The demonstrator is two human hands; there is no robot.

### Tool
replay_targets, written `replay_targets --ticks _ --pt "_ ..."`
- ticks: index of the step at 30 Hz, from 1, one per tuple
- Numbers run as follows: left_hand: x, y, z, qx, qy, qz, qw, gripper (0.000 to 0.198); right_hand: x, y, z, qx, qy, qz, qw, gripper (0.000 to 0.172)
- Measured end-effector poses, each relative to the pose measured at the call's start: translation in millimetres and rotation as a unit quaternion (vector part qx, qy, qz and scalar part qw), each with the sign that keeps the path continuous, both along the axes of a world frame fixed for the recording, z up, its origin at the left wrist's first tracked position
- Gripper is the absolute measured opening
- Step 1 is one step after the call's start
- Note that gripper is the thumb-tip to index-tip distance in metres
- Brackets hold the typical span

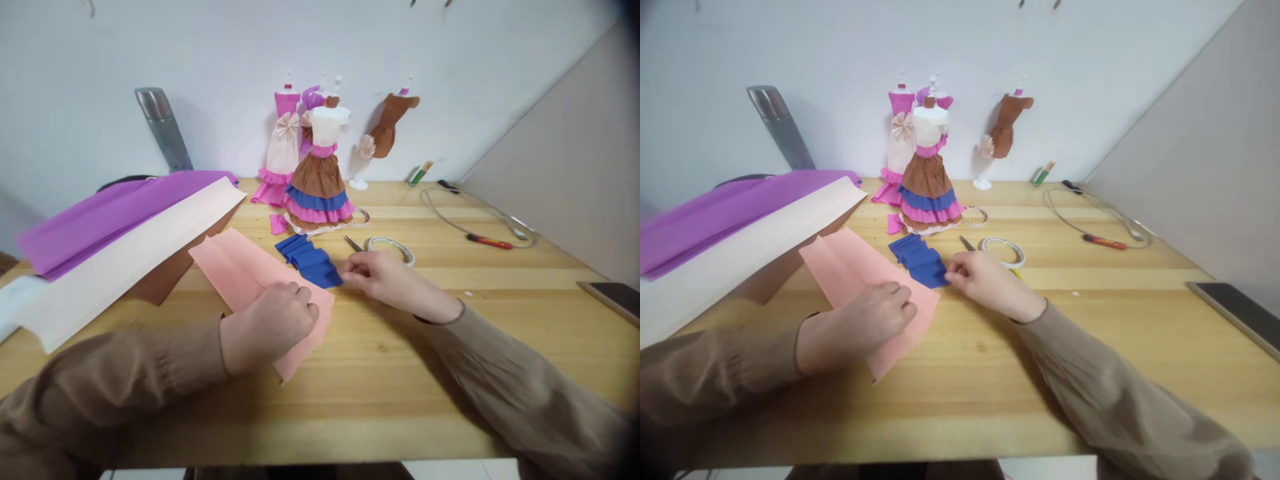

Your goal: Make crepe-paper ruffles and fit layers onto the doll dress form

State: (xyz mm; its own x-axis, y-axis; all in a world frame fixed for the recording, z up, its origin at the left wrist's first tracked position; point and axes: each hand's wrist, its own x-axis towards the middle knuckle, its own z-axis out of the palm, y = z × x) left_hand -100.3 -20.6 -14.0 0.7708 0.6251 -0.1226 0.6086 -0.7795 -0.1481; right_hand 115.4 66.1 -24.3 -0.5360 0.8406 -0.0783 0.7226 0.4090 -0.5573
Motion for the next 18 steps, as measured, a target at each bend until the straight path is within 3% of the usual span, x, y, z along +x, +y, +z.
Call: replay_targets --ticks 2,6,9,14,16,18 --pt "-2 -4 0.8 -0.010 0.003 0.024 1.000 0.010 18 -1 3.4 0.092 -0.071 -0.043 0.992 0.017" --pt "-5 -7 -10.2 0.015 -0.023 0.023 0.999 0.007 43 -12 -3.1 0.157 -0.256 -0.112 0.947 0.020" --pt "-6 -7 -22.4 0.079 -0.045 0.014 0.996 0.013 47 -17 -12.5 0.181 -0.314 -0.118 0.925 0.017" --pt "-5 -8 -29.3 0.115 -0.043 0.003 0.992 0.014 46 -13 -18.4 0.158 -0.272 -0.125 0.941 0.014" --pt "-5 -9 -31.2 0.116 -0.047 0.002 0.992 0.009 49 -12 -18.3 0.124 -0.209 -0.139 0.960 0.010" --pt "-4 -11 -33.6 0.118 -0.055 0.006 0.991 0.007 52 -13 -17.1 0.059 -0.084 -0.141 0.985 0.014"
